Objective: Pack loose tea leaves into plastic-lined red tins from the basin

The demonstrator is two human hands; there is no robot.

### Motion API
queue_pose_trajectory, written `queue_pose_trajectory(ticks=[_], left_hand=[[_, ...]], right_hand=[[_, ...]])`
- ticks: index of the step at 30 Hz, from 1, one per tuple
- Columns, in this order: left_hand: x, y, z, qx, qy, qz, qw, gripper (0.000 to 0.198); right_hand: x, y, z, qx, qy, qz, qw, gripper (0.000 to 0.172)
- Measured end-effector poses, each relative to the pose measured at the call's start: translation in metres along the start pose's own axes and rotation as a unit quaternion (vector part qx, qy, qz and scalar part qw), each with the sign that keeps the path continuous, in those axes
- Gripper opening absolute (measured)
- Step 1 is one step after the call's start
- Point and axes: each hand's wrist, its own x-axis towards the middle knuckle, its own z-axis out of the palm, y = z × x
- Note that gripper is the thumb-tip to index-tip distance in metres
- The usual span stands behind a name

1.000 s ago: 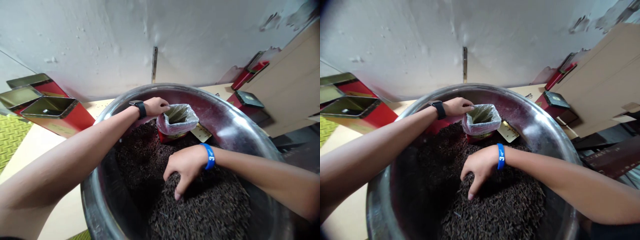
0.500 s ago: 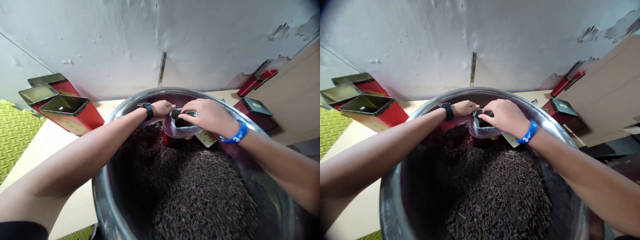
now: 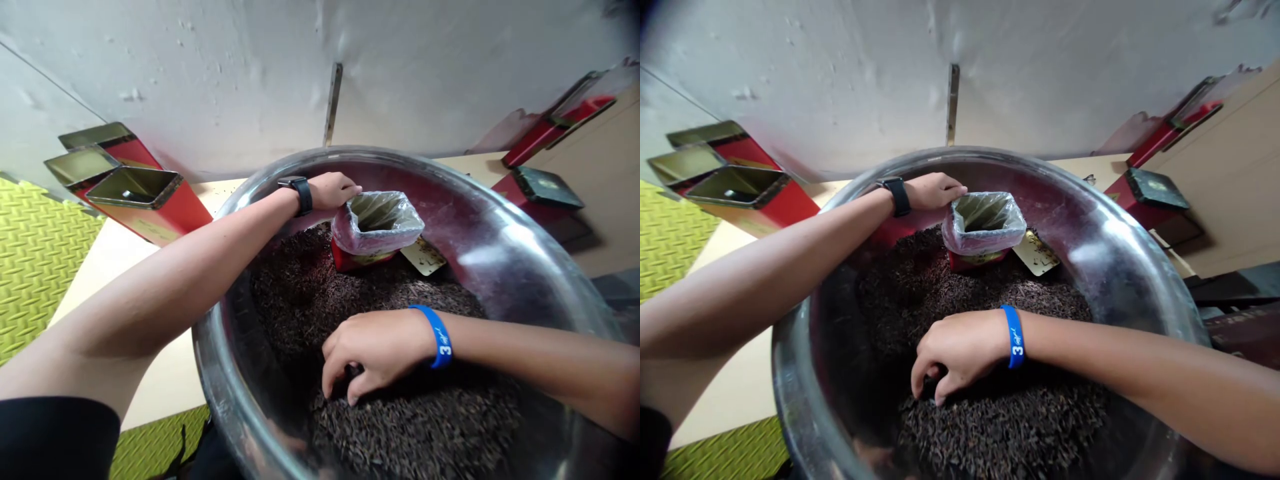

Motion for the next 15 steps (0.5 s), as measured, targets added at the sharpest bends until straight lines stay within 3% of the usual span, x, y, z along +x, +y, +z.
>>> queue_pose_trajectory(ticks=[7,15], left_hand=[[0.0025,-0.0025,0.0026,-0.009,0.002,0.0,1.0,0.044],[0.0017,-0.0029,0.0012,-0.007,-0.001,0.007,1.0,0.044]], right_hand=[[0.0055,0.0004,0.0103,-0.017,0.004,-0.025,1.0,0.018],[0.0037,0.0006,0.0014,0.057,0.015,-0.034,0.998,0.018]])
